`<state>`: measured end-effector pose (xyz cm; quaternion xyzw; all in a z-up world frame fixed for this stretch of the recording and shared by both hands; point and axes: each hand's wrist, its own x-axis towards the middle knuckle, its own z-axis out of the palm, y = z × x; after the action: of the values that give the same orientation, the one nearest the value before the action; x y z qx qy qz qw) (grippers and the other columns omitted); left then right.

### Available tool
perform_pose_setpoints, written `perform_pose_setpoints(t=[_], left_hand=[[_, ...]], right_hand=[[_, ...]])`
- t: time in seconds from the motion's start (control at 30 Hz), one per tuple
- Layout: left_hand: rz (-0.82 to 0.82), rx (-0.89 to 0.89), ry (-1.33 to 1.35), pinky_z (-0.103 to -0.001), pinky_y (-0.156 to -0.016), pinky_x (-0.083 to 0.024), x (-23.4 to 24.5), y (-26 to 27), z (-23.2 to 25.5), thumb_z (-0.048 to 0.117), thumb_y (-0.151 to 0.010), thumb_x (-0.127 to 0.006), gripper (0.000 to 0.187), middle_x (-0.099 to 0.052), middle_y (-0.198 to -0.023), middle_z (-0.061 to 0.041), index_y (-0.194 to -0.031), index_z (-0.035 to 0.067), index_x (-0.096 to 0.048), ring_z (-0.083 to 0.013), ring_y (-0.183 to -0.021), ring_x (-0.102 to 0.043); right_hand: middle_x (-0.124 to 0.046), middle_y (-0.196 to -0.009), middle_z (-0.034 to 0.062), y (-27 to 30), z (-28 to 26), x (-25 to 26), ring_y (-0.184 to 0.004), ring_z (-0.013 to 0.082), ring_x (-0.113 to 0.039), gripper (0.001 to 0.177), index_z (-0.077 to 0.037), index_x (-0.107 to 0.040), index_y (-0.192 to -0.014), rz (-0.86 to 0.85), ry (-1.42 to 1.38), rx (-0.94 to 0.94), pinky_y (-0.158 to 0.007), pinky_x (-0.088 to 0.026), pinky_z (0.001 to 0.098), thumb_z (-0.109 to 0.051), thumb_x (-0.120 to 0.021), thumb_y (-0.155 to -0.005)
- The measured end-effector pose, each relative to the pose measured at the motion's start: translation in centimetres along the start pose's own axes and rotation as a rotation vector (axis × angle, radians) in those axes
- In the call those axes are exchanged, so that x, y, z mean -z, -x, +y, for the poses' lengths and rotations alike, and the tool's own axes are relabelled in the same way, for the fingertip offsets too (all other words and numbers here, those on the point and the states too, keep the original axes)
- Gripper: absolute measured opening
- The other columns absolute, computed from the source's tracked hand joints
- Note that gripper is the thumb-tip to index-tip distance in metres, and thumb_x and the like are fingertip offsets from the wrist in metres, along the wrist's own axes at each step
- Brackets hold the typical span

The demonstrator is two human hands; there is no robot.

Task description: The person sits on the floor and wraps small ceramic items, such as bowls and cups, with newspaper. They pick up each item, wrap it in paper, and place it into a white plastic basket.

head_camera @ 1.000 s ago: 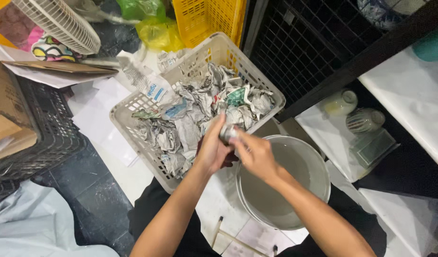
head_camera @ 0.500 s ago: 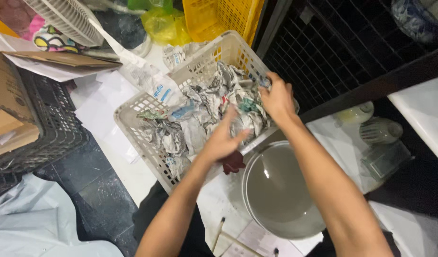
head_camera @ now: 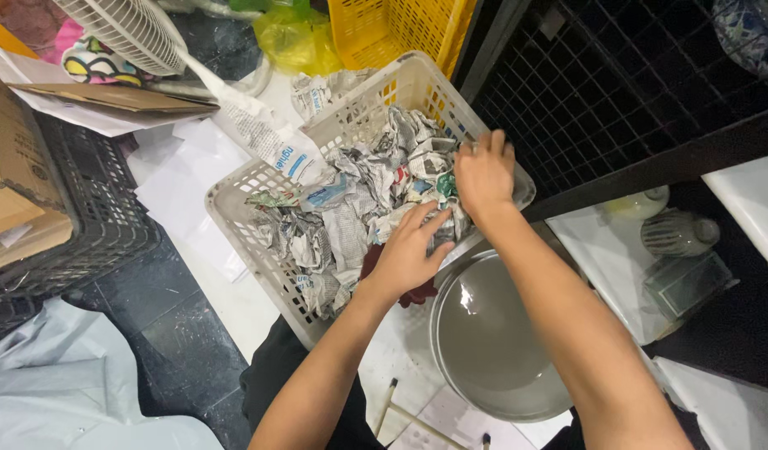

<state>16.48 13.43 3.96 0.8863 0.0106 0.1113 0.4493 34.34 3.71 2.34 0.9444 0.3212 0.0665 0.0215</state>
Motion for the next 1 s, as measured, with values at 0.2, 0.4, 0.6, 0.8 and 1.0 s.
perform_pose_setpoints(t=[0.2, 0.4, 0.6, 0.8, 1.0], left_hand=[[-0.011, 0.002, -0.078, -0.05, -0.117, -0.036, 0.1, 0.4, 0.1, 0.022, -0.085, -0.077, 0.054, -0.054, -0.144, -0.023, -0.133, 0.0, -0.063, -0.0436, -0.138, -0.043], [-0.056, 0.087, -0.058, -0.048, -0.113, -0.04, 0.3, 0.3, 0.6, 0.018, -0.087, -0.073, 0.043, -0.057, -0.135, -0.022, -0.125, -0.002, -0.063, -0.0415, -0.134, -0.047], [-0.107, 0.115, -0.05, -0.049, -0.111, -0.04, 1.2, 0.2, 0.5, 0.01, -0.082, -0.068, 0.042, -0.057, -0.129, -0.026, -0.12, -0.006, -0.06, -0.0439, -0.129, -0.05], [-0.053, 0.146, 0.105, -0.047, -0.106, -0.046, 4.1, 0.9, -0.3, 0.013, -0.09, -0.063, 0.043, -0.058, -0.138, -0.023, -0.131, -0.002, -0.059, -0.0424, -0.127, -0.056], [-0.051, 0.186, 0.027, -0.046, -0.105, -0.047, 5.9, 0.8, -0.1, 0.02, -0.091, -0.068, 0.049, -0.057, -0.139, -0.023, -0.135, 0.003, -0.059, -0.0418, -0.125, -0.057]], right_hand=[[-0.054, -0.139, 0.0178, 0.4, -1.0, 0.8, -0.137, 0.0363, -0.037, 0.041, -0.001, -0.073, -0.116, 0.074, 0.336, 0.128, -0.111, -0.032, 0.0507, -0.027, -0.06, -0.087], [-0.063, -0.123, 0.0179, 0.0, -2.4, 3.3, -0.131, 0.0364, -0.049, 0.026, -0.002, -0.074, -0.112, 0.311, -0.095, 0.363, -0.111, -0.035, 0.0514, -0.015, -0.064, -0.092], [-0.072, -0.097, 0.0146, -1.7, -7.1, 1.4, -0.105, 0.033, -0.065, 0.018, -0.005, -0.076, -0.093, -0.012, -0.352, 0.387, -0.099, -0.043, 0.0481, -0.016, -0.067, -0.083], [-0.072, -0.104, 0.0193, -4.7, -8.9, -1.0, -0.104, 0.0355, -0.066, 0.02, -0.006, -0.077, -0.096, -0.07, -0.193, 0.087, -0.097, -0.046, 0.0485, -0.021, -0.07, -0.086], [-0.071, -0.108, 0.0173, -5.4, -7.6, -2.2, -0.111, 0.0331, -0.064, 0.021, -0.003, -0.077, -0.095, -0.105, -0.045, 0.124, -0.098, -0.046, 0.0465, -0.014, -0.071, -0.079]])
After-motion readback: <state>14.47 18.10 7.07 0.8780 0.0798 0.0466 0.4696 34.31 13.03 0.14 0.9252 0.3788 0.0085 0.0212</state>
